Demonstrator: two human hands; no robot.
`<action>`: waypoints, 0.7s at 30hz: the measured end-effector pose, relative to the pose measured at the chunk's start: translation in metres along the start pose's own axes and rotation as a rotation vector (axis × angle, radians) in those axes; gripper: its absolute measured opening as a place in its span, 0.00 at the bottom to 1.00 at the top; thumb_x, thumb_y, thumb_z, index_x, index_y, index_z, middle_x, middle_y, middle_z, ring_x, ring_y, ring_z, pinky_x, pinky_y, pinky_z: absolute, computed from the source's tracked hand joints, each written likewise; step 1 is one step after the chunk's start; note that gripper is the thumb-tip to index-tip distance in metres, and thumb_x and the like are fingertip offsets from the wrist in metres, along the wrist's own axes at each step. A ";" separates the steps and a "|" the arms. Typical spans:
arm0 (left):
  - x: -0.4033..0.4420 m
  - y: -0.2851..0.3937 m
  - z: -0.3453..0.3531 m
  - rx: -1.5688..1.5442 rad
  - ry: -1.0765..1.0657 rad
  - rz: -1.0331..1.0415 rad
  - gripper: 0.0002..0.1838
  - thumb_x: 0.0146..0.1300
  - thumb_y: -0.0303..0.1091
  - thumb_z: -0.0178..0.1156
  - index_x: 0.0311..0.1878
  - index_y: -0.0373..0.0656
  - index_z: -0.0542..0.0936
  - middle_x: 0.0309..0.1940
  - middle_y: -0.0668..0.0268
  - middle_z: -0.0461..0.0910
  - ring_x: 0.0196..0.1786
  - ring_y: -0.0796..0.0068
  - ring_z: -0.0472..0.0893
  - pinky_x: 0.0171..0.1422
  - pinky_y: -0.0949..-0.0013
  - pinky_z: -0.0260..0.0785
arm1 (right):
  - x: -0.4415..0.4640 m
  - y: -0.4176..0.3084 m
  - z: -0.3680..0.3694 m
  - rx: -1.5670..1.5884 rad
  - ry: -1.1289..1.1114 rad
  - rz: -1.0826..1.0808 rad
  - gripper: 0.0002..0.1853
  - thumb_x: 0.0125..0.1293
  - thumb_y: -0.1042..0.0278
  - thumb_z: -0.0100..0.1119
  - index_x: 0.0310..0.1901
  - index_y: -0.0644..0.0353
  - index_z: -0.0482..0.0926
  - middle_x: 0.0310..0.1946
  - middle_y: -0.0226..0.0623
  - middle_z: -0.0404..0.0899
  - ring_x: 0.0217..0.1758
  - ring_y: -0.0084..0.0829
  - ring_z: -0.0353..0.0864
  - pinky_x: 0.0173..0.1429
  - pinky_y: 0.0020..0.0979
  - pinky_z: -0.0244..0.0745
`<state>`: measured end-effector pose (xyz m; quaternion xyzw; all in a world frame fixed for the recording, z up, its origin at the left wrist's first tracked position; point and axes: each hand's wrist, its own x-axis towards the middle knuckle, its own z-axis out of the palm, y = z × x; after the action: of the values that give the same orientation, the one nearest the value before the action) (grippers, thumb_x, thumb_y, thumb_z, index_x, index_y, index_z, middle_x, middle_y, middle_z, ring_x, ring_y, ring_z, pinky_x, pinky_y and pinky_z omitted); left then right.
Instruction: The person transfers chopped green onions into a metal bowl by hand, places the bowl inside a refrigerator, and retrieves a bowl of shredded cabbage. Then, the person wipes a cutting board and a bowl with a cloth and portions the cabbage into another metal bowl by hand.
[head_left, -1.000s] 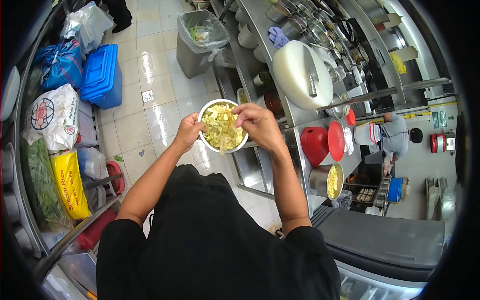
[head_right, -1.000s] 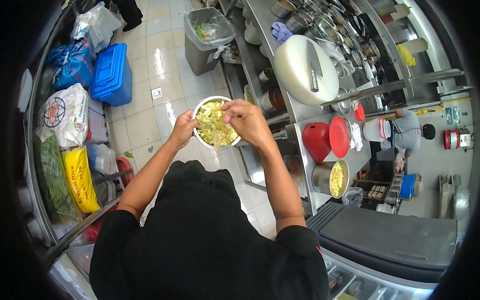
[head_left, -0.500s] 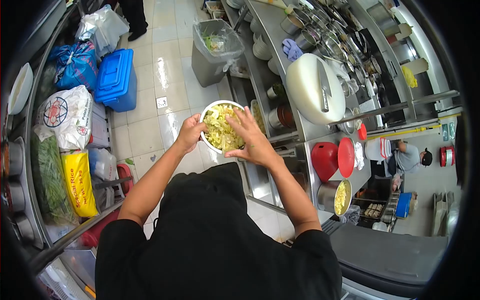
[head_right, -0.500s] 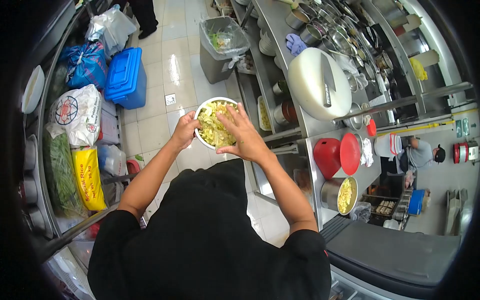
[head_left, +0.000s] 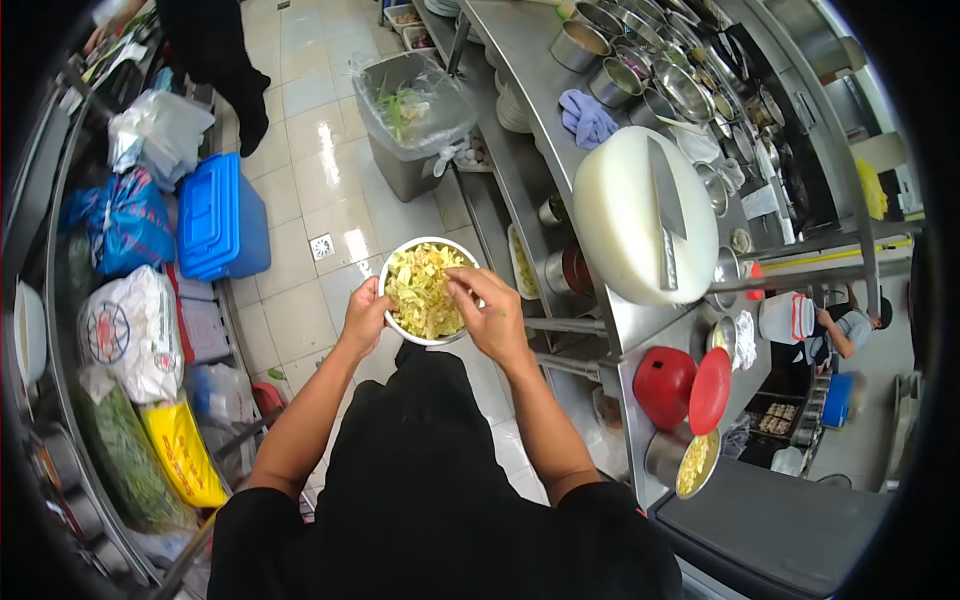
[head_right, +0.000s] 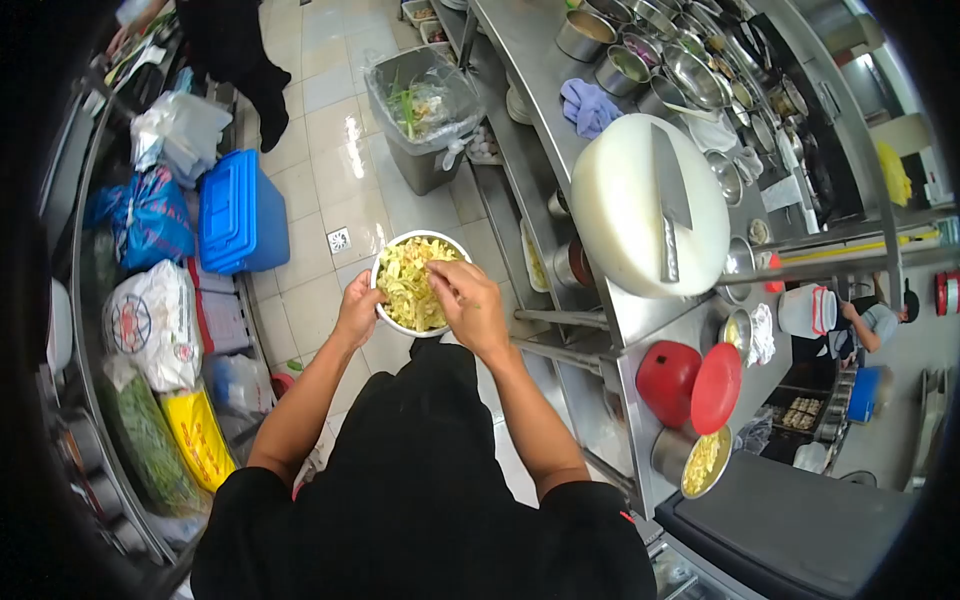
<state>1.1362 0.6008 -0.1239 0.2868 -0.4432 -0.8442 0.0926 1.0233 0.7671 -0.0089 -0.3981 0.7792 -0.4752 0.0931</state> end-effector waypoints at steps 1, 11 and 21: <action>0.014 0.001 0.002 0.011 0.000 -0.016 0.08 0.55 0.20 0.52 0.38 0.40 0.72 0.29 0.70 0.77 0.26 0.85 0.75 0.27 0.79 0.71 | 0.009 0.005 0.001 0.118 0.037 0.141 0.14 0.59 0.74 0.66 0.48 0.61 0.82 0.41 0.40 0.82 0.40 0.32 0.82 0.41 0.29 0.77; 0.170 -0.064 0.000 0.091 -0.009 -0.089 0.06 0.55 0.19 0.55 0.34 0.41 0.74 0.25 0.73 0.75 0.24 0.87 0.72 0.26 0.80 0.66 | 0.065 0.132 0.020 0.060 0.257 0.427 0.07 0.65 0.74 0.61 0.43 0.65 0.82 0.39 0.33 0.78 0.35 0.20 0.75 0.35 0.19 0.67; 0.286 -0.190 -0.026 0.100 -0.177 -0.216 0.11 0.52 0.17 0.55 0.25 0.44 0.65 0.22 0.76 0.66 0.24 0.88 0.66 0.27 0.78 0.61 | 0.061 0.353 0.026 1.007 0.957 1.079 0.09 0.72 0.64 0.52 0.38 0.60 0.74 0.17 0.22 0.61 0.15 0.14 0.54 0.16 0.19 0.47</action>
<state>0.9350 0.5775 -0.4026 0.2615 -0.4576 -0.8482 -0.0526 0.8085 0.7881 -0.2963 0.3545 0.5143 -0.7695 0.1330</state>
